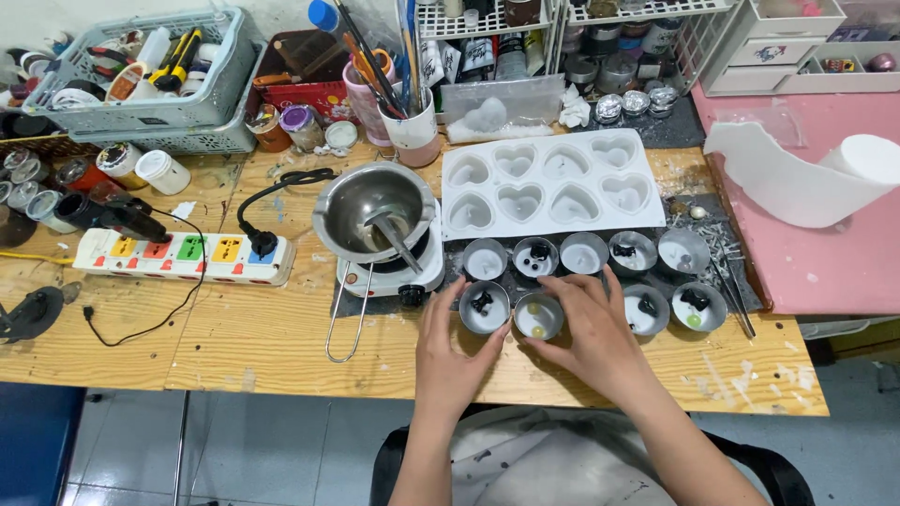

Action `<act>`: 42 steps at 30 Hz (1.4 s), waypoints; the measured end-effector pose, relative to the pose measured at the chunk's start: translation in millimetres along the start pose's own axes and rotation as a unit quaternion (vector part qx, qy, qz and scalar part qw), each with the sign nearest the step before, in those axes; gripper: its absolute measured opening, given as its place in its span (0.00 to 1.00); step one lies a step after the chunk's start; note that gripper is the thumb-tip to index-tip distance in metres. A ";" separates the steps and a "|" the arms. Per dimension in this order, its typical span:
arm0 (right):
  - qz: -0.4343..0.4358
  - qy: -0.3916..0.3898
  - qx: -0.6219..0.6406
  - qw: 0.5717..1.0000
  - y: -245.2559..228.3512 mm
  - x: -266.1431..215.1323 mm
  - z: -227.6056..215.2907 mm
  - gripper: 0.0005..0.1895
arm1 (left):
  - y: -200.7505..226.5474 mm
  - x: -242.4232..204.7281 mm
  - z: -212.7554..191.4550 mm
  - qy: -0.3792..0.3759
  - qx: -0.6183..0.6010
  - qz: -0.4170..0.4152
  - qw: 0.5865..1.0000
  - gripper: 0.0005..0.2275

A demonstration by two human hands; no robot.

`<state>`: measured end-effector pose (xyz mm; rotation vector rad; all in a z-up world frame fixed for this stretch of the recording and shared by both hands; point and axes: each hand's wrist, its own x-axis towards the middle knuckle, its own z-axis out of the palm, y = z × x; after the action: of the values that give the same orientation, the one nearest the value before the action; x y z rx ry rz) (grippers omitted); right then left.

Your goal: The person is placing wicks and small decorative items into small metal containers using tweezers for candle making.

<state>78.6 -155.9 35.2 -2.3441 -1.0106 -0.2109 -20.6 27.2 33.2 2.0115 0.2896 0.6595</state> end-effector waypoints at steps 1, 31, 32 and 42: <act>-0.001 0.000 0.001 1.000 -0.1 0.9 -1.1 0.44 | -1.8 -0.6 -0.1 0.001 0.001 0.000 1.000 0.34; 0.010 0.026 0.046 0.999 24.8 28.9 -68.8 0.46 | -4.0 2.3 6.3 -0.037 0.043 0.071 0.996 0.32; 0.029 -0.011 0.024 0.999 27.0 21.3 -71.1 0.49 | -2.7 4.3 7.4 -0.046 0.042 0.068 0.996 0.32; 0.071 -0.139 -0.005 0.988 43.7 -7.0 -51.5 0.49 | 9.7 12.1 23.8 -0.070 0.049 0.097 0.992 0.31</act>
<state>108.6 -213.3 55.8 -2.4899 -0.9654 0.1717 2.1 10.5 36.3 2.1880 0.0435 0.6293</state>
